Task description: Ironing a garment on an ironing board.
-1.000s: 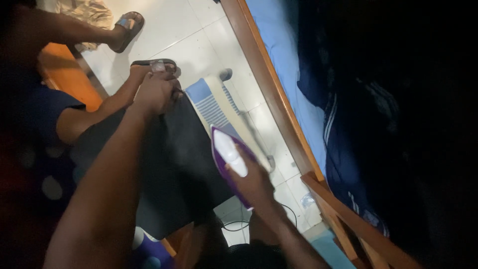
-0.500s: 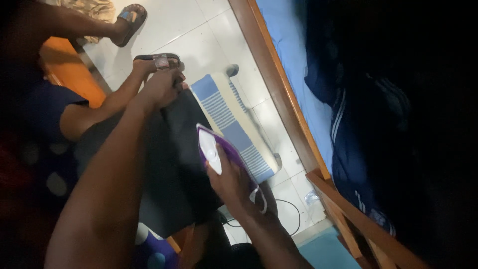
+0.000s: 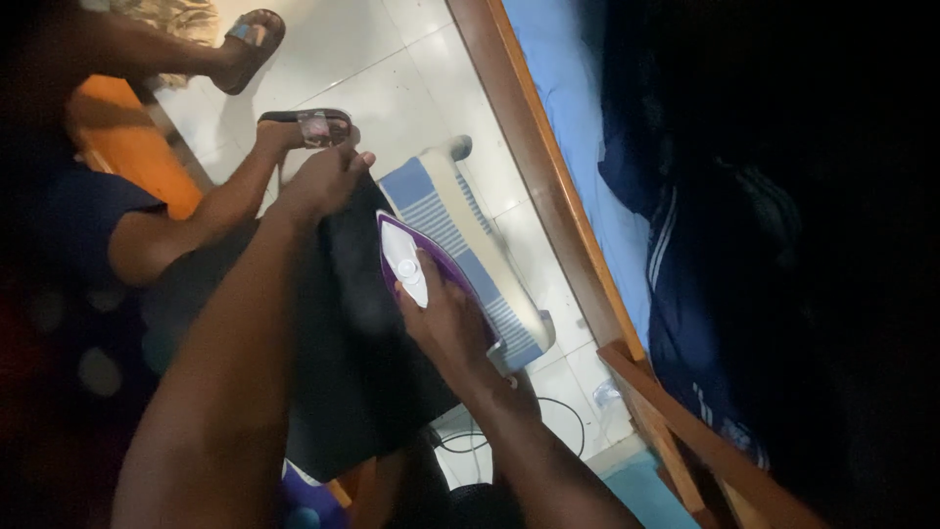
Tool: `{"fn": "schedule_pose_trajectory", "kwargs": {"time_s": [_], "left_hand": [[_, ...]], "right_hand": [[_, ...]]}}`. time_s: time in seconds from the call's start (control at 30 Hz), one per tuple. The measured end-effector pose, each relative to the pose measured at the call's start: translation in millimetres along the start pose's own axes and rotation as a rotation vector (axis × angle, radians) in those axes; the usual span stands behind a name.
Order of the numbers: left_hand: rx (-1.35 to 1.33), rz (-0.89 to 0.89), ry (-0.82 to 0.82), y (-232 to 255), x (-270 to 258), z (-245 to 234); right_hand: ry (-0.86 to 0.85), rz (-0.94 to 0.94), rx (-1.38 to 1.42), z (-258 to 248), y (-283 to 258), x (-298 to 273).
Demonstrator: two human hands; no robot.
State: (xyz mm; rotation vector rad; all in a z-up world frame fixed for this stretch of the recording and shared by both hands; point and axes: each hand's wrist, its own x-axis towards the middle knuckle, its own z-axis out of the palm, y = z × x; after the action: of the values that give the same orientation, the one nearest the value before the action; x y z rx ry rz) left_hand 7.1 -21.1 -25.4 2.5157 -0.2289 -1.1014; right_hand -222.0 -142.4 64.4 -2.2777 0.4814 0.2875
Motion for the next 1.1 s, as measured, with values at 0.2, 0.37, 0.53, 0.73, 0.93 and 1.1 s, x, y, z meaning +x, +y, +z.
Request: {"fn": "schedule_pose_trajectory", "kwargs": {"time_s": [0.2, 0.37, 0.53, 0.73, 0.93, 1.1], "left_hand": [[-0.069, 0.006, -0.032, -34, 22, 13], [-0.055, -0.018, -0.013, -12, -1, -5], [0.020, 0.095, 0.100, -6, -10, -8], [-0.122, -0.092, 0.074, 14, -28, -17], [-0.099, 0.012, 0.158, -3, -13, -3], [-0.012, -0.007, 0.215, -18, -2, 6]], "right_hand": [[0.021, -0.009, 0.079, 5, 1, 9], [-0.001, 0.046, 0.081, -2, -7, 13], [-0.024, 0.053, 0.055, -8, -10, 17], [0.006, 0.034, 0.084, -7, -12, 19], [0.019, 0.038, 0.133, -15, -16, 20], [-0.113, 0.173, 0.139, -9, -12, 5]]}}
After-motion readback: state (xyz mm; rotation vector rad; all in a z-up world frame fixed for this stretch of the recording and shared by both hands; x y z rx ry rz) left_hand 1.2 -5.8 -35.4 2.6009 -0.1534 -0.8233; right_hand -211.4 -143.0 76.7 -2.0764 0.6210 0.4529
